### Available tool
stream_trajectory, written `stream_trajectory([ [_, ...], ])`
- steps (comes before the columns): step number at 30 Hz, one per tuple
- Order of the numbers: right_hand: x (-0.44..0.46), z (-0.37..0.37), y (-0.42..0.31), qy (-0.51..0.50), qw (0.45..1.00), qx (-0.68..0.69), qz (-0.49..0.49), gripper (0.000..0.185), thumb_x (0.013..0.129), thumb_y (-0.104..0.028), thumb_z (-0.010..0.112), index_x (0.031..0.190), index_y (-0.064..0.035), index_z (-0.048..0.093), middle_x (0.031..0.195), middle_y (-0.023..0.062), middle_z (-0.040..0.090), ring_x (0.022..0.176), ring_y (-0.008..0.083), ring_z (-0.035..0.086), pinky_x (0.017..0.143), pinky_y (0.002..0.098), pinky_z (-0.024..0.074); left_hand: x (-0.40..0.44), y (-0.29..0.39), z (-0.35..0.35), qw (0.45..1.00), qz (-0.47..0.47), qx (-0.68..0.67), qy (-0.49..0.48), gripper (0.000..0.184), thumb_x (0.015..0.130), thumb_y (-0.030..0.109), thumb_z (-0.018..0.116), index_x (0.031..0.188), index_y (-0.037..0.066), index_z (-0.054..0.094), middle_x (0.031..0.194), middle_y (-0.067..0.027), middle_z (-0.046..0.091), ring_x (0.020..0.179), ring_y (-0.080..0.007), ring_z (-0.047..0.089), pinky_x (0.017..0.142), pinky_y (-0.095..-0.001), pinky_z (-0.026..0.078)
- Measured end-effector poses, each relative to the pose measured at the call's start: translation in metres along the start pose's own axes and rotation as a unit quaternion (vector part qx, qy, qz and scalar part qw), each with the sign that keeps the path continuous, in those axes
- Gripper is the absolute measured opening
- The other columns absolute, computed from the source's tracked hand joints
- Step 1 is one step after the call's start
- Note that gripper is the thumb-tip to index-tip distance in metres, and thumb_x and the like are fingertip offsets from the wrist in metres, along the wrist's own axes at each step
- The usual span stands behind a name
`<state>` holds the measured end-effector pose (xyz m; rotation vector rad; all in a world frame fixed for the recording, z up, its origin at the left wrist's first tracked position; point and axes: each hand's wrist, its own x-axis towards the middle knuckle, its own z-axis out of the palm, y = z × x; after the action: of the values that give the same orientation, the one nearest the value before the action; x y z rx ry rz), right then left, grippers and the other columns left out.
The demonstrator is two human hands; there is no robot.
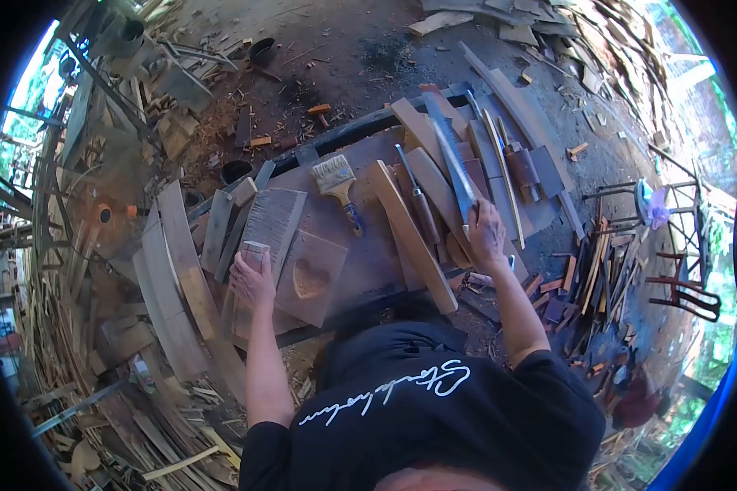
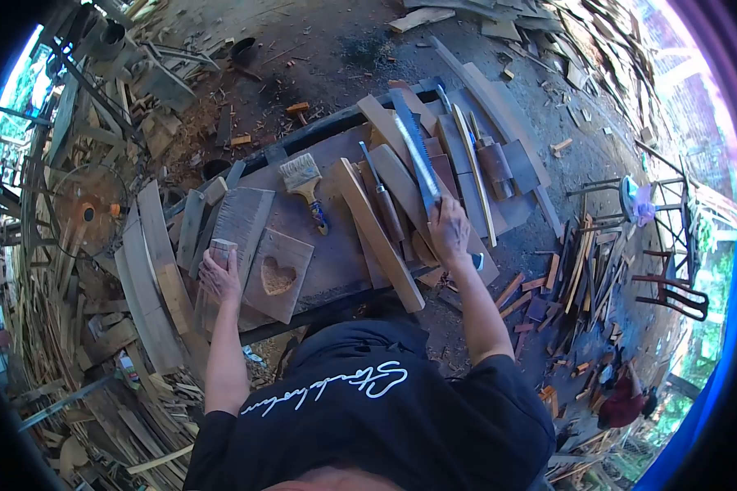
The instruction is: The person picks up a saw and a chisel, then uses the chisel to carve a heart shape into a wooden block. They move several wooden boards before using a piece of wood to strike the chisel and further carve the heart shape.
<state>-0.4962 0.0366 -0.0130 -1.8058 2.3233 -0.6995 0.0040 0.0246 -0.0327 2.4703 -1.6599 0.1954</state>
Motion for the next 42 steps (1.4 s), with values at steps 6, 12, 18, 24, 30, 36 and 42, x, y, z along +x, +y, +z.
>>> stream_trajectory([
  [6,0.039,0.011,0.052,0.022,0.997,-0.074,0.020,0.028,0.092,-0.025,0.059,0.112,-0.0061,0.054,0.102,0.0162,0.058,0.097,0.0371,0.058,0.081,0.0470,0.0485,-0.005,-0.001,0.000,0.998,0.006,-0.046,0.036,0.068,0.086,0.057,0.059,0.132,0.009,0.045,0.122,-0.0177,0.054,0.113,-0.0369,0.052,0.094,-0.0491,0.040],
  [12,0.036,0.036,0.076,-0.059,0.990,-0.115,0.057,0.037,0.096,-0.034,0.050,0.122,-0.0089,0.055,0.114,0.0175,0.053,0.110,0.0383,0.053,0.091,0.0500,0.0440,-0.029,-0.011,-0.007,0.999,-0.010,-0.003,0.042,0.070,0.085,0.047,0.064,0.139,0.008,0.041,0.131,-0.0165,0.049,0.120,-0.0380,0.046,0.099,-0.0512,0.036],
  [18,0.031,0.022,0.066,-0.014,0.993,-0.113,0.032,0.033,0.097,-0.032,0.051,0.118,-0.0085,0.059,0.114,0.0169,0.053,0.107,0.0375,0.053,0.086,0.0518,0.0455,-0.055,-0.028,-0.004,0.998,0.015,-0.006,0.066,0.074,0.086,0.035,0.065,0.147,0.007,0.033,0.143,-0.0140,0.040,0.131,-0.0357,0.036,0.107,-0.0522,0.028],
  [24,0.036,0.003,0.037,0.109,0.990,0.032,-0.086,0.013,0.098,-0.013,0.053,0.098,-0.0031,0.061,0.091,0.0200,0.057,0.079,0.0363,0.059,0.069,0.0423,0.0476,-0.078,-0.021,-0.016,0.999,-0.013,0.024,0.026,0.083,0.084,0.029,0.067,0.151,0.006,0.024,0.153,-0.0132,0.028,0.139,-0.0348,0.028,0.110,-0.0516,0.024],
  [30,0.011,0.011,-0.019,-0.024,0.986,0.153,-0.063,0.027,0.098,-0.016,0.055,0.076,-0.0015,0.047,0.066,0.0243,0.051,0.060,0.0418,0.054,0.053,0.0451,0.0397,-0.090,-0.016,-0.021,0.999,-0.053,-0.003,0.005,0.091,0.079,0.021,0.072,0.152,0.007,0.020,0.155,-0.0141,0.025,0.142,-0.0362,0.022,0.113,-0.0525,0.021],
  [36,-0.045,0.042,-0.049,-0.181,0.957,0.137,-0.179,0.014,0.092,-0.014,0.057,0.087,-0.0027,0.051,0.082,0.0201,0.055,0.074,0.0423,0.058,0.065,0.0500,0.0474,-0.079,-0.019,-0.026,0.998,-0.057,-0.033,-0.006,0.091,0.078,0.024,0.074,0.151,0.010,0.022,0.152,-0.0161,0.028,0.140,-0.0379,0.026,0.112,-0.0549,0.021],
  [42,-0.078,0.056,-0.063,-0.219,0.963,0.055,-0.146,0.044,0.087,-0.016,0.065,0.125,-0.0088,0.044,0.109,0.0219,0.048,0.097,0.0435,0.056,0.077,0.0504,0.0493,-0.049,-0.040,-0.032,0.992,-0.097,-0.055,-0.055,0.082,0.076,0.033,0.075,0.143,0.010,0.033,0.132,-0.0177,0.047,0.123,-0.0379,0.043,0.103,-0.0527,0.030],
])
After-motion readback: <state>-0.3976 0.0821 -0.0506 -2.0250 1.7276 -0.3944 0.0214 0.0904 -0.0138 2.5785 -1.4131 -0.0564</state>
